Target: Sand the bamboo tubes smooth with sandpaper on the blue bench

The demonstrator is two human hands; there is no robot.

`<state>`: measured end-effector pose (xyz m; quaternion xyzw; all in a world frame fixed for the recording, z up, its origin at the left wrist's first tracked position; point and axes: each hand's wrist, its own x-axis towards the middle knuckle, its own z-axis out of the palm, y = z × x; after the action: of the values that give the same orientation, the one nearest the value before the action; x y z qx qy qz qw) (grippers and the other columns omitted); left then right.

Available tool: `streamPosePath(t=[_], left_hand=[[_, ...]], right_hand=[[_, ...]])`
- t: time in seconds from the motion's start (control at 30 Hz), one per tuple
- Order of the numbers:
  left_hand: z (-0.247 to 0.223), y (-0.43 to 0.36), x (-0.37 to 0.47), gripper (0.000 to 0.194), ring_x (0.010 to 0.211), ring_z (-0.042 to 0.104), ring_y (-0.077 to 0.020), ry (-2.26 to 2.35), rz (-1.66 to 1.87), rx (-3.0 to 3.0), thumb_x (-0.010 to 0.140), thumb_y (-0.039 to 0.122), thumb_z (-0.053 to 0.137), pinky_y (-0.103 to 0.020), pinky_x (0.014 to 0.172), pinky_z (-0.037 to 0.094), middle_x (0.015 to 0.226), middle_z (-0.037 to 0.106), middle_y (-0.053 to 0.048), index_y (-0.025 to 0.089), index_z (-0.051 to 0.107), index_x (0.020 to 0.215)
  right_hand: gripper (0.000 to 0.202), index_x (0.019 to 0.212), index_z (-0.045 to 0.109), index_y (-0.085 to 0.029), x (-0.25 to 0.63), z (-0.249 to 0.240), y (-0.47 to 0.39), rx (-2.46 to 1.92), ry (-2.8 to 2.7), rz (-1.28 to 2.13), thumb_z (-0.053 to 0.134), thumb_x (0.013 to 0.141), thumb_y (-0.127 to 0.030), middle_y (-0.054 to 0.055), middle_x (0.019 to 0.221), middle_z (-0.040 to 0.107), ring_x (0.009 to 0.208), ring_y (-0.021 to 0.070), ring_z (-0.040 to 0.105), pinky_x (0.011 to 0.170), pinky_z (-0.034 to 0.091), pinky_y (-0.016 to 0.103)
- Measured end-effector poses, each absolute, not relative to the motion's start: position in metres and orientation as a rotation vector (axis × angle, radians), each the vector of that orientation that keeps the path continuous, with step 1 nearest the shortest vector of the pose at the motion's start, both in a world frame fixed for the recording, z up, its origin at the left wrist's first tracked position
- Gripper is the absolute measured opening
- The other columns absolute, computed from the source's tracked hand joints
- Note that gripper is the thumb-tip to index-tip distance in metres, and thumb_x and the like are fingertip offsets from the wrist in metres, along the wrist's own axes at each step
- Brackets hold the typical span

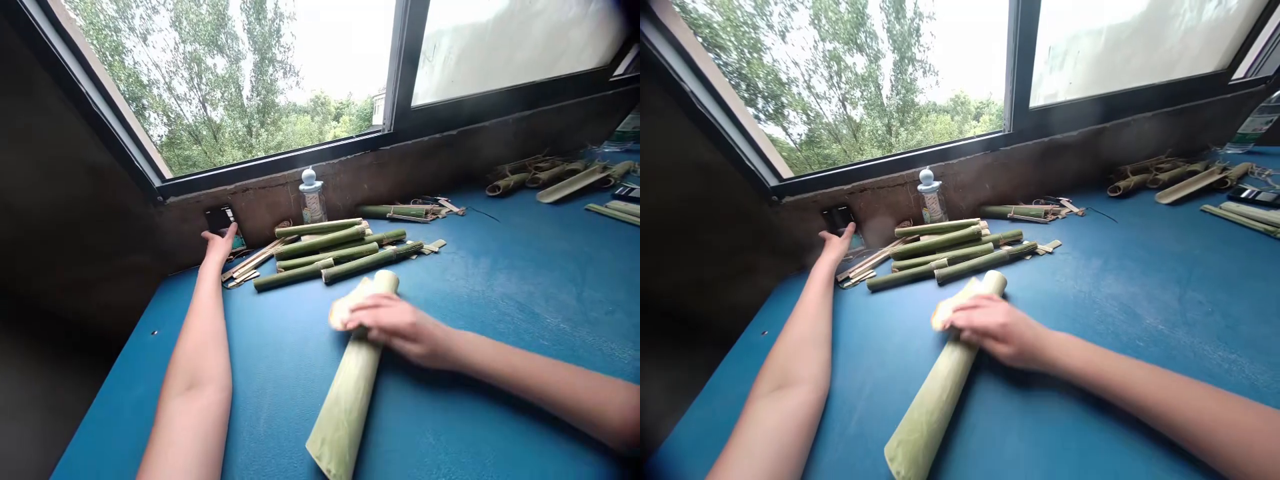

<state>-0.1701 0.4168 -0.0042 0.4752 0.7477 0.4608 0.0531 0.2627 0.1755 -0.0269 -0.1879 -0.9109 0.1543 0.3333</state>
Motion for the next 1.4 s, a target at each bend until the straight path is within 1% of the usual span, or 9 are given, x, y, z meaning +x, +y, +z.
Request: streamPosePath(t=[0.13, 0.27, 0.37, 0.5, 0.6, 0.83, 1.07, 1.2, 1.4], left_hand=[[-0.015, 0.401, -0.192, 0.039, 0.108, 0.061, -0.0228, 2.130, 1.424, 1.506, 0.092, 0.040, 0.059, -0.045, 0.091, 0.054, 0.125, 0.060, -0.009, 0.017, 0.058, 0.124], [-0.026, 0.399, -0.204, 0.038, 0.105, 0.062, -0.0234, 2.063, 1.407, 1.502, 0.092, 0.040, 0.059, -0.044, 0.089, 0.055, 0.121, 0.062, -0.008, 0.016, 0.060, 0.120], [-0.028, 0.404, -0.208, 0.038, 0.106, 0.062, -0.0243, 2.077, 1.419, 1.463, 0.092, 0.041, 0.059, -0.044, 0.089, 0.054, 0.122, 0.062, -0.007, 0.016, 0.060, 0.120], [-0.028, 0.409, -0.206, 0.038, 0.107, 0.061, -0.0228, 2.082, 1.432, 1.402, 0.092, 0.040, 0.059, -0.044, 0.090, 0.054, 0.124, 0.061, -0.009, 0.017, 0.058, 0.123], [-0.027, 0.408, -0.202, 0.038, 0.105, 0.062, -0.0224, 2.029, 1.401, 1.419, 0.092, 0.040, 0.059, -0.044, 0.088, 0.055, 0.122, 0.061, -0.008, 0.016, 0.059, 0.122], [-0.024, 0.404, -0.201, 0.038, 0.107, 0.062, -0.0236, 2.055, 1.399, 1.381, 0.092, 0.041, 0.059, -0.044, 0.090, 0.054, 0.122, 0.061, -0.008, 0.016, 0.059, 0.121], [-0.027, 0.406, -0.199, 0.039, 0.108, 0.061, -0.0234, 2.003, 1.434, 1.394, 0.092, 0.041, 0.059, -0.045, 0.090, 0.054, 0.124, 0.061, -0.009, 0.017, 0.059, 0.122], [-0.028, 0.406, -0.199, 0.039, 0.106, 0.062, -0.0237, 1.955, 1.402, 1.446, 0.092, 0.040, 0.060, -0.044, 0.088, 0.055, 0.122, 0.061, -0.008, 0.016, 0.059, 0.122], [-0.025, 0.407, -0.202, 0.038, 0.107, 0.062, -0.0237, 2.065, 1.418, 1.411, 0.092, 0.042, 0.059, -0.044, 0.090, 0.054, 0.122, 0.062, -0.008, 0.016, 0.060, 0.120]], right_hand=[[0.032, 0.121, 0.065, -0.019, 0.266, -0.028, 0.190, -0.728, -2.302, 0.371, 0.043, 0.101, -0.030, 0.011, 0.121, 0.070, 0.121, 0.0227, 0.059, 0.108, 0.040, 0.042], [0.032, 0.127, 0.059, -0.019, 0.241, -0.024, 0.147, -0.345, -2.429, 0.442, 0.043, 0.102, -0.027, 0.006, 0.125, 0.070, 0.128, 0.0173, 0.054, 0.115, 0.032, 0.036], [0.033, 0.129, 0.059, -0.018, 0.242, -0.026, 0.152, -0.252, -2.450, 0.435, 0.043, 0.102, -0.027, 0.008, 0.125, 0.069, 0.128, 0.0177, 0.054, 0.113, 0.035, 0.036], [0.033, 0.120, 0.067, -0.019, 0.269, -0.036, 0.206, -0.781, -2.227, 0.302, 0.046, 0.100, -0.034, 0.012, 0.120, 0.070, 0.119, 0.0257, 0.060, 0.105, 0.045, 0.046], [0.034, 0.117, 0.070, -0.020, 0.278, -0.037, 0.216, -1.008, -2.117, 0.253, 0.045, 0.100, -0.037, 0.013, 0.124, 0.068, 0.123, 0.0300, 0.058, 0.108, 0.043, 0.054], [0.033, 0.129, 0.062, -0.022, 0.255, -0.026, 0.164, -0.581, -2.419, 0.365, 0.045, 0.101, -0.023, 0.007, 0.126, 0.068, 0.129, 0.0223, 0.054, 0.115, 0.038, 0.044], [0.037, 0.119, 0.070, -0.020, 0.276, -0.035, 0.210, -1.032, -2.085, 0.321, 0.046, 0.099, -0.041, 0.012, 0.126, 0.067, 0.126, 0.0311, 0.057, 0.111, 0.041, 0.055], [0.033, 0.127, 0.063, -0.021, 0.245, -0.027, 0.160, -0.637, -2.357, 0.413, 0.044, 0.101, -0.026, 0.008, 0.125, 0.069, 0.130, 0.0225, 0.054, 0.118, 0.032, 0.047], [0.033, 0.128, 0.061, -0.018, 0.240, -0.026, 0.170, -0.437, -2.414, 0.401, 0.046, 0.100, -0.023, 0.009, 0.124, 0.070, 0.126, 0.0199, 0.056, 0.112, 0.040, 0.040]])
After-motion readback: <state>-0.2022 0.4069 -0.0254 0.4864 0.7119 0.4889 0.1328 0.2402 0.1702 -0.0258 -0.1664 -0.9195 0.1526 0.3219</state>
